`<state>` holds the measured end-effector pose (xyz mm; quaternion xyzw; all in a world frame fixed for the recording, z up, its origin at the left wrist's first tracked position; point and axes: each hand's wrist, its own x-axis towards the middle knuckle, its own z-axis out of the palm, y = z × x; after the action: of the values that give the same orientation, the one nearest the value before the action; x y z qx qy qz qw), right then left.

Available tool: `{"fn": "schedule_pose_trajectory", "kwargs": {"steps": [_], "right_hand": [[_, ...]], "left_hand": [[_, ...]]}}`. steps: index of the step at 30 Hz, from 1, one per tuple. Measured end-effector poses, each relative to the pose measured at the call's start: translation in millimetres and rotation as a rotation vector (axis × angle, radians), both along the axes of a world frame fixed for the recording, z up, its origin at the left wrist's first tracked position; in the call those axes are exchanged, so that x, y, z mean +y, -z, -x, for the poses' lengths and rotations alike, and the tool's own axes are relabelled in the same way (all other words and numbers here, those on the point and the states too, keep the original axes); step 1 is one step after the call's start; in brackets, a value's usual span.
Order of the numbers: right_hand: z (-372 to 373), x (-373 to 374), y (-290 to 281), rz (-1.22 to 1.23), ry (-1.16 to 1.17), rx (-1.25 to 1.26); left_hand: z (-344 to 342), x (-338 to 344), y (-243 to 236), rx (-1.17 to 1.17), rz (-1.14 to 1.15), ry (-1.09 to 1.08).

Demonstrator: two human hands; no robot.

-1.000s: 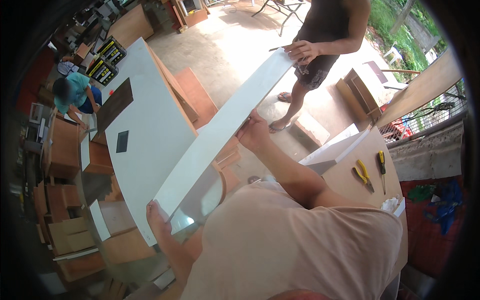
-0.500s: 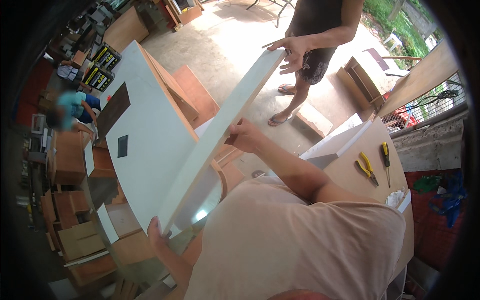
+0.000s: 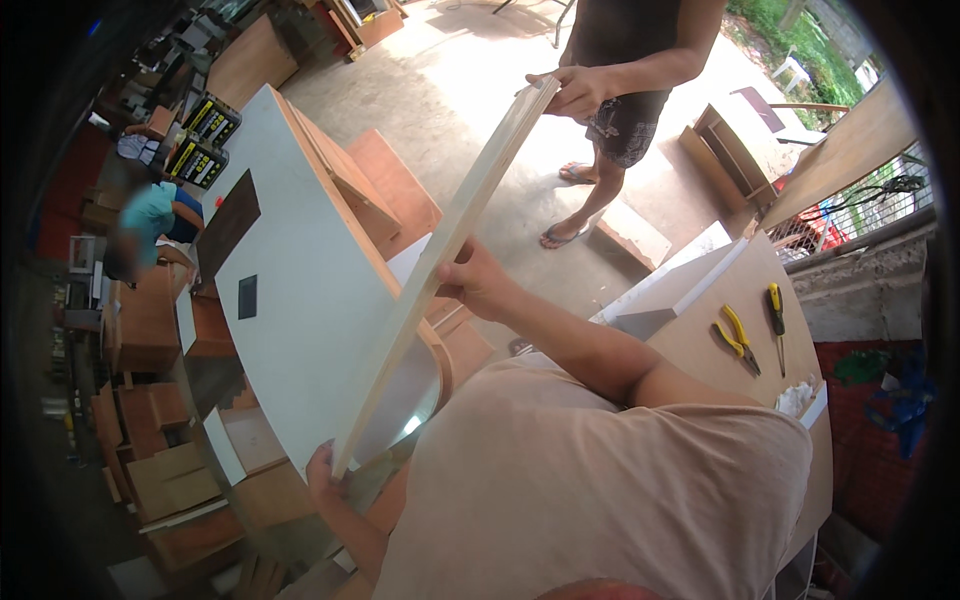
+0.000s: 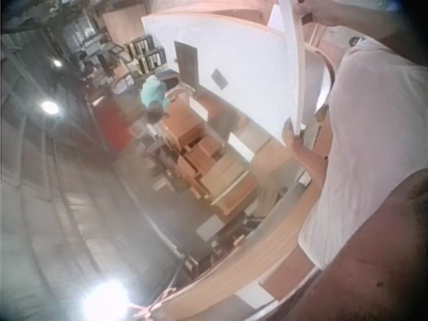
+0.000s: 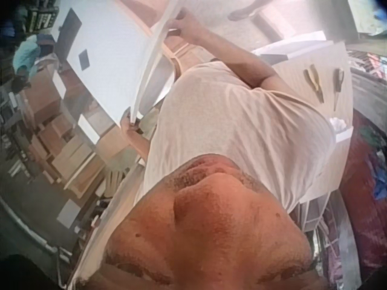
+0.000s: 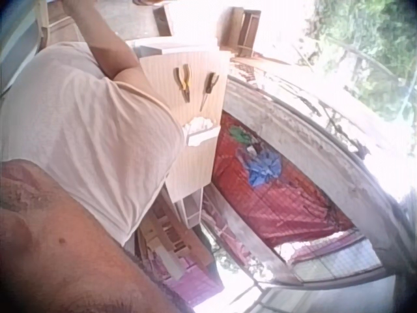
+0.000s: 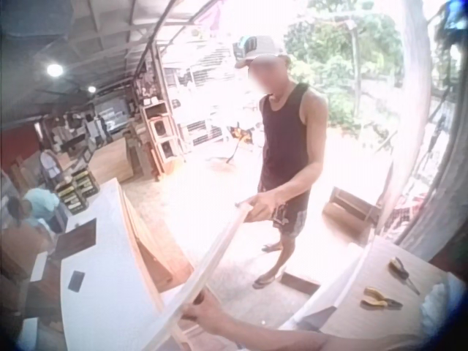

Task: The person selects a long white wooden plank from a pile, carries it to a table saw, and cuts it into smaller pieces. They then measure and mark the cut pieces before placing them on a workbench.

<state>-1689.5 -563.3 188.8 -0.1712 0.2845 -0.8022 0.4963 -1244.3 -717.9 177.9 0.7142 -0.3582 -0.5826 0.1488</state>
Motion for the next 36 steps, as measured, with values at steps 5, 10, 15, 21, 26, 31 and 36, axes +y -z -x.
{"fn": "schedule_pose_trajectory", "kwargs": {"steps": [5,10,15,21,26,31,36], "right_hand": [[-1,1,-4,0.048,0.045,-0.009],[5,9,-16,-0.016,0.017,0.068],[10,12,-16,0.005,0.008,0.018],[14,16,-16,-0.021,0.017,-0.05],[18,17,-44,-0.163,0.028,-0.237],[21,17,-59,-0.174,0.065,-0.283],[24,11,-49,-0.013,0.083,-0.289]], "left_hand": [[-7,8,0,0.019,0.039,0.087],[6,21,-8,0.019,0.035,0.105],[16,29,-8,0.037,0.103,0.058],[6,22,4,-0.013,0.188,0.107],[-10,9,19,0.009,0.25,0.17],[-22,0,21,0.013,0.278,0.207],[-29,-8,37,0.127,0.477,0.156]]}}
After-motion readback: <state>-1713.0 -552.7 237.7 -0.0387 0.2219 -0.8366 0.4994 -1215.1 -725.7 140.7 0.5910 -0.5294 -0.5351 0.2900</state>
